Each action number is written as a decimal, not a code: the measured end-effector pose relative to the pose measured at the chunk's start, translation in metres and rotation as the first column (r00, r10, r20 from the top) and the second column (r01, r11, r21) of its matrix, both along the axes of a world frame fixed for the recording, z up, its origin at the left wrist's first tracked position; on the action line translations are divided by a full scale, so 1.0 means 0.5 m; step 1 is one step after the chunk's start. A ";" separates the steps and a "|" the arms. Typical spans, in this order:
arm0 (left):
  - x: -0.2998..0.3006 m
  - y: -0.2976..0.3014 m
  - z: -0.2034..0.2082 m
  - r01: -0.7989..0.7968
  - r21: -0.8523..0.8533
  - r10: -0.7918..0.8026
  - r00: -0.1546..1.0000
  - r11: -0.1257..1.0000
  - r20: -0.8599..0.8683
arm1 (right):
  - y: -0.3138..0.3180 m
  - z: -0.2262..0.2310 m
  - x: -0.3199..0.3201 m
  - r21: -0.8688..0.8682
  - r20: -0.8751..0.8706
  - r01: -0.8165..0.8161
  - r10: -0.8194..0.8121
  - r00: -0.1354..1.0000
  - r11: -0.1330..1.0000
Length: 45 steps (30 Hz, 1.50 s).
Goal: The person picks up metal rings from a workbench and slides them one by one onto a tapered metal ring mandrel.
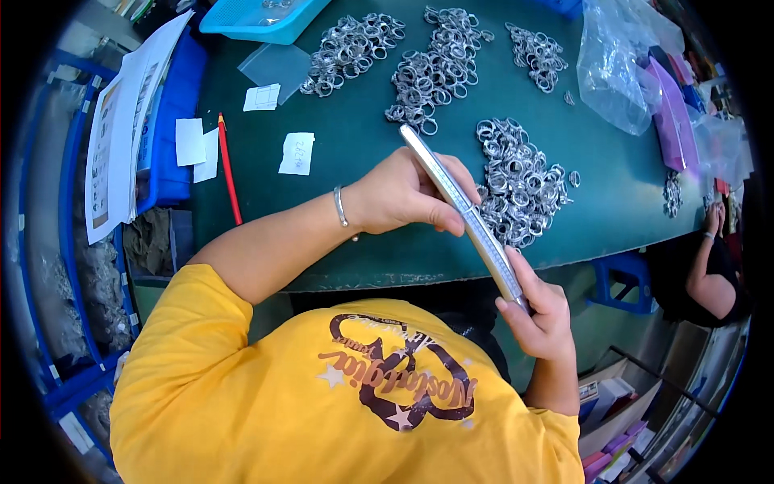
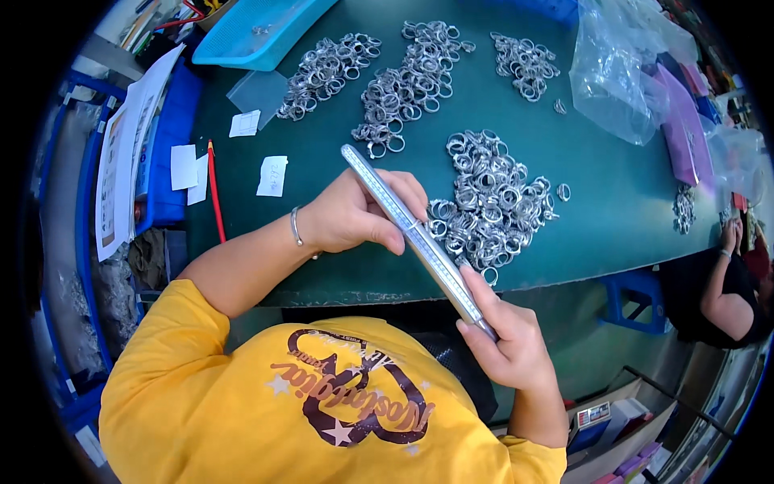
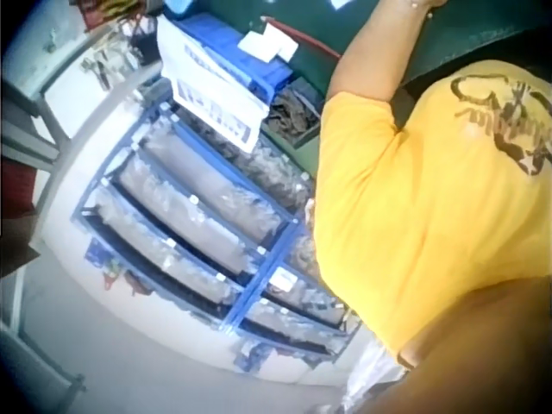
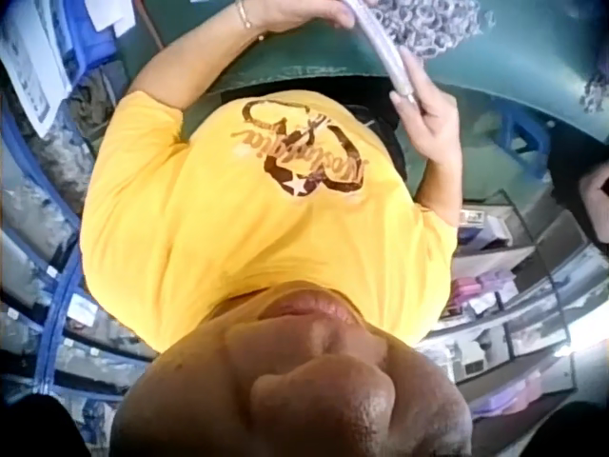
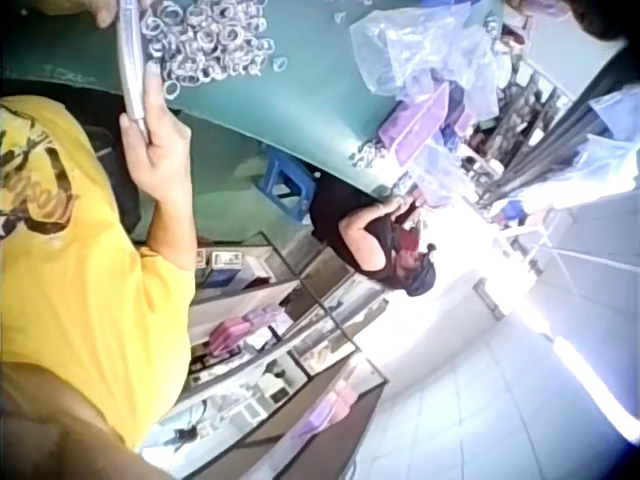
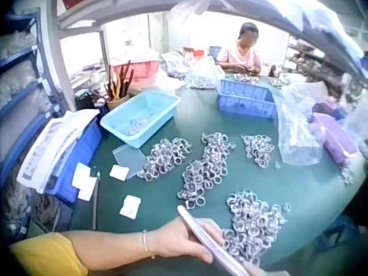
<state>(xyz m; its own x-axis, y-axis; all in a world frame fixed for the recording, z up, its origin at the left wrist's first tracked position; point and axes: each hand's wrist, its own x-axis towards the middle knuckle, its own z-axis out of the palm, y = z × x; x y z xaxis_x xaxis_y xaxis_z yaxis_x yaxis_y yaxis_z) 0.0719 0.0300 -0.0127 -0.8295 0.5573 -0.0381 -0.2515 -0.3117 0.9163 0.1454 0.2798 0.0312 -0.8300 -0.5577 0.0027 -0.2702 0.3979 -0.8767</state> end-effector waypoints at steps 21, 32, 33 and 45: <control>-0.127 0.068 0.081 -0.420 -0.260 0.381 0.905 0.870 -0.189 | 0.107 -0.023 0.068 -0.465 0.670 0.634 -0.222 0.708 0.618; -0.401 0.197 -0.032 -0.673 -0.693 -0.098 0.695 0.260 -0.712 | 0.165 -0.009 0.116 -0.309 0.638 0.832 -0.548 0.540 0.460; -0.402 0.201 -0.026 -0.685 -0.669 -0.054 0.686 0.289 -0.725 | 0.171 -0.009 0.117 -0.319 0.631 0.835 -0.556 0.540 0.449; -0.239 0.165 0.026 -0.344 -0.903 -0.346 0.840 0.258 -0.419 | 0.168 -0.001 0.061 -0.319 0.607 0.742 -0.475 0.638 0.589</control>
<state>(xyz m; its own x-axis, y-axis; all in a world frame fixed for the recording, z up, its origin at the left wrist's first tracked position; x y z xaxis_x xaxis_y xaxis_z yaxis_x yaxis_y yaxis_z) -0.0478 0.1126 0.0003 -0.9042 0.3962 -0.1594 0.2811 0.8331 0.4764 0.1759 0.3637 0.0309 -0.9438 0.0673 -0.3236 0.3035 -0.2110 -0.9292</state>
